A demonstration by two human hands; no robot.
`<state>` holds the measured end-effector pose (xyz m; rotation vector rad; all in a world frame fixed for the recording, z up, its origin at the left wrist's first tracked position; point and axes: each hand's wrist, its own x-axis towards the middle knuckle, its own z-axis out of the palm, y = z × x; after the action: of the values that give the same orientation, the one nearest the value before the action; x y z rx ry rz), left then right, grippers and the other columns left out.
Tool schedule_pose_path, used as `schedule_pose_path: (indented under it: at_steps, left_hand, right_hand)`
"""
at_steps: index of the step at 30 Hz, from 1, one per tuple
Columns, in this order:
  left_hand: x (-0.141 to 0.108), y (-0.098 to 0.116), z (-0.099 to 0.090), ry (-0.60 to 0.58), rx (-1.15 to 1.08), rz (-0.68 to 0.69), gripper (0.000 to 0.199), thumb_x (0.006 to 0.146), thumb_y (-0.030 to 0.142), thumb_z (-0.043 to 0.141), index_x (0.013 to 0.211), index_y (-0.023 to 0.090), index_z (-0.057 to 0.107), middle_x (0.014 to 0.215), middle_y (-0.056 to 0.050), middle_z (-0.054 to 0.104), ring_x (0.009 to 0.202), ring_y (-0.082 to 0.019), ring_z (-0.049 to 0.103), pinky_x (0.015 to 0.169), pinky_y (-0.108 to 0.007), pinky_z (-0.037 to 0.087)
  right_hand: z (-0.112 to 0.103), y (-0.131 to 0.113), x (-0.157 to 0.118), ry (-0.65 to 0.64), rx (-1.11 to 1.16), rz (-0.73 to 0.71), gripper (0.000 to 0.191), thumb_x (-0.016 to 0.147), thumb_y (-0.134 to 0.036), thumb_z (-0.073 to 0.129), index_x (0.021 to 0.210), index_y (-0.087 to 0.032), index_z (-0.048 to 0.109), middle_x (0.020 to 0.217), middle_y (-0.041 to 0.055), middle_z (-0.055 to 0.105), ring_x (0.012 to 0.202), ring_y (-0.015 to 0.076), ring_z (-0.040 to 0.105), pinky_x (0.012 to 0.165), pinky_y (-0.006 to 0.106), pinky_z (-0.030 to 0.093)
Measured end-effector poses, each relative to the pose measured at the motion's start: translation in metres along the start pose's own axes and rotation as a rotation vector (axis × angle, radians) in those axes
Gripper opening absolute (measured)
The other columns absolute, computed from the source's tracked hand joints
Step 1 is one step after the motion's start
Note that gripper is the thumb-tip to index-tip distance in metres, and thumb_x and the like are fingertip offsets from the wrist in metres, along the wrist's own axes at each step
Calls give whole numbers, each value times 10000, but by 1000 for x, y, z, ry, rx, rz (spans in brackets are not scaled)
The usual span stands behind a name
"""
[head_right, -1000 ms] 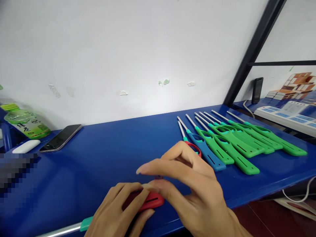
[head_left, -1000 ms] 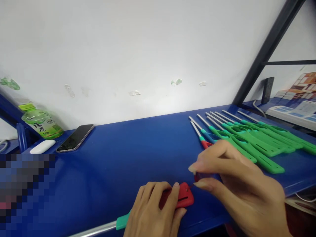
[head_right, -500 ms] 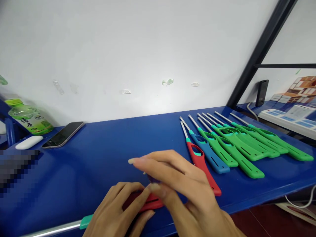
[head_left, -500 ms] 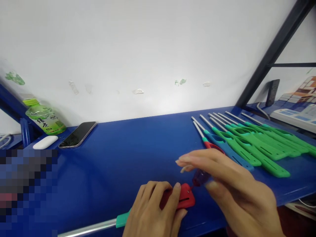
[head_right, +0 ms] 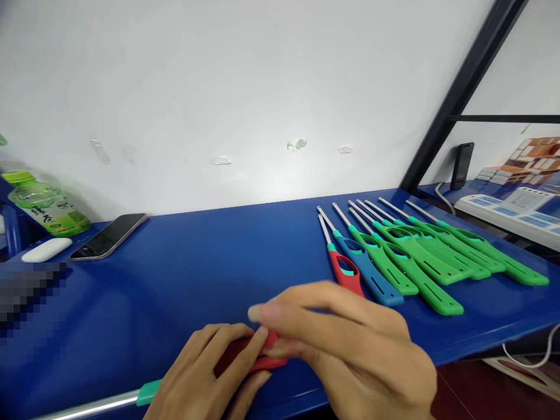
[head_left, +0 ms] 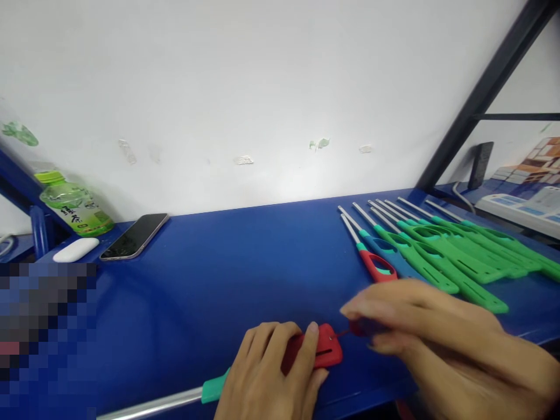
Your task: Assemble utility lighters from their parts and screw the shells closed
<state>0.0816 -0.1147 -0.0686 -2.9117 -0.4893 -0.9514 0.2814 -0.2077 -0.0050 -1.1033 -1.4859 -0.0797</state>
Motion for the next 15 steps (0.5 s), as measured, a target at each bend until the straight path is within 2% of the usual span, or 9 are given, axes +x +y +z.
schedule_pose_path:
  at_steps: [2, 3, 5, 7, 9, 11, 13, 15]
  left_hand:
    - [1, 0, 0, 12, 11, -1, 357, 1081, 270, 596, 1429, 195, 626, 1125, -76, 747, 939, -249, 744, 739, -397, 668]
    - [1, -1, 0, 13, 16, 4, 350, 1084, 269, 590, 1423, 192, 631, 1119, -76, 745, 932, -246, 743, 735, -390, 666]
    - [1, -1, 0, 14, 25, 9, 335, 1094, 270, 569, 1410, 186, 637, 1105, -77, 743, 915, -238, 742, 733, -381, 663]
    - [1, 0, 0, 21, 32, 14, 330, 1104, 279, 551, 1408, 185, 637, 1096, -76, 744, 907, -234, 743, 736, -378, 662]
    - [1, 1, 0, 18, 36, 5, 335, 1105, 288, 550, 1415, 192, 634, 1104, -74, 748, 919, -239, 747, 742, -384, 663]
    - [1, 1, 0, 6, 31, -3, 340, 1102, 288, 557, 1423, 201, 631, 1119, -72, 752, 941, -248, 752, 745, -388, 663]
    - [0, 2, 0, 6, 30, -11, 343, 1103, 287, 557, 1428, 204, 629, 1116, -71, 754, 945, -252, 756, 738, -386, 661]
    - [-1, 2, 1, 22, 43, -1, 332, 1109, 300, 549, 1413, 204, 640, 1095, -71, 756, 914, -241, 756, 723, -369, 656]
  right_hand:
    - [3, 4, 4, 75, -16, -16, 408, 887, -85, 847, 1206, -340, 827, 929, -8, 756, 762, 164, 725, 650, 257, 661]
    - [4, 5, 5, 81, -42, -19, 389, 883, -119, 868, 1204, -334, 831, 928, 1, 738, 778, 170, 714, 675, 272, 661]
    - [4, 6, 7, 41, -100, 13, 365, 957, -170, 803, 1281, -339, 804, 1043, 22, 773, 894, 193, 742, 783, 302, 673]
    - [3, 5, 6, -1, -85, 56, 406, 1033, -142, 671, 1368, -356, 757, 1145, 10, 811, 969, 195, 773, 838, 303, 676]
    - [3, 2, 5, 9, -10, 64, 445, 1029, -87, 643, 1359, -365, 753, 1088, -15, 826, 914, 177, 780, 792, 279, 675]
    - [2, 0, 5, 10, 16, 2, 408, 965, -75, 744, 1273, -338, 786, 956, -23, 806, 813, 164, 757, 719, 255, 662]
    - [0, -1, 5, -19, -63, -61, 385, 896, -114, 853, 1229, -298, 801, 890, -20, 772, 765, 150, 731, 695, 232, 646]
    - [-2, -2, 6, -34, -179, -76, 391, 912, -161, 857, 1276, -289, 791, 936, -8, 776, 797, 139, 739, 718, 205, 640]
